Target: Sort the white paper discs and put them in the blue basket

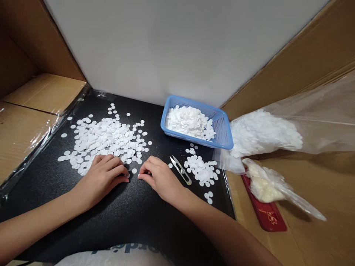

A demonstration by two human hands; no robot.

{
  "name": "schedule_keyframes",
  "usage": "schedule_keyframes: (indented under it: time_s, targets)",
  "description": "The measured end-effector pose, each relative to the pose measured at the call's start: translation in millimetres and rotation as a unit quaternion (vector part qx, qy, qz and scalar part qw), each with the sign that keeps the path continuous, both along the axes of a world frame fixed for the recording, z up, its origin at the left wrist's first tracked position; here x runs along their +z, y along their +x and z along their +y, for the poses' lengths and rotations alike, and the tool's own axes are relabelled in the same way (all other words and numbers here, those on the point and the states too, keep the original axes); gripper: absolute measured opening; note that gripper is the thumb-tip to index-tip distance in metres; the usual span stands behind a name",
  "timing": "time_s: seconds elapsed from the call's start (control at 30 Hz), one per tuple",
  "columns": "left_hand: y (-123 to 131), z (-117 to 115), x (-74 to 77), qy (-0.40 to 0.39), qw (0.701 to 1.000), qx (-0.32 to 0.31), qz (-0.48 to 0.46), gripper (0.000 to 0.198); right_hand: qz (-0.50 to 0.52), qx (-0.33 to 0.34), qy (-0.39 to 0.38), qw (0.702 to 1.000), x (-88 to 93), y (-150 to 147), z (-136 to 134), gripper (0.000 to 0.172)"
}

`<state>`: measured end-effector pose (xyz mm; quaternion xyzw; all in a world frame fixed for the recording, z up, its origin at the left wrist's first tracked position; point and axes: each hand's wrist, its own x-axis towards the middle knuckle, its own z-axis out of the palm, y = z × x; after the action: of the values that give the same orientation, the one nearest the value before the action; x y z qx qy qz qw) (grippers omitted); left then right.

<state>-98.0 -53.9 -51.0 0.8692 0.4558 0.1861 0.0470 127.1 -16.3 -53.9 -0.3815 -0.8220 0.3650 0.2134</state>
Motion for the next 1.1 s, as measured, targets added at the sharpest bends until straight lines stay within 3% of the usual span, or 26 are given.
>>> schedule_keyframes:
  time_s: [0.13, 0.3, 0.47, 0.67, 0.83, 0.93, 1.1]
  targets:
    - [2, 1, 6.3, 0.023, 0.999, -0.027, 0.023, 0.022, 0.014, 0.024, 0.004, 1.000, 0.3, 1, 0, 0.017]
    - [8, 1, 11.9, -0.098, 0.994, 0.011, -0.040, 0.012, 0.009, 0.015, -0.008, 1.000, -0.3, 2, -1, 0.016]
    - [12, 7, 8.3, -0.104, 0.994, 0.028, -0.025, 0.011, 0.010, 0.016, -0.003, 1.000, -1.7, 4, -2, 0.015]
    - [6, 6, 1.6, -0.095, 0.993, 0.045, -0.051, 0.010, 0.026, 0.070, 0.112, 0.991, -8.4, 4, -5, 0.011]
    - [3, 5, 3.5, -0.107, 0.991, 0.044, -0.073, 0.010, 0.020, 0.040, 0.079, 0.996, -6.4, 4, -4, 0.007]
    - [3, 5, 5.0, -0.099, 0.991, 0.042, -0.085, 0.012, 0.012, 0.050, 0.108, 0.993, -5.5, 5, -4, 0.004]
    - [3, 4, 4.3, -0.095, 0.991, 0.038, -0.089, 0.011, -0.034, 0.082, 0.186, 0.979, -7.1, 5, -5, 0.020]
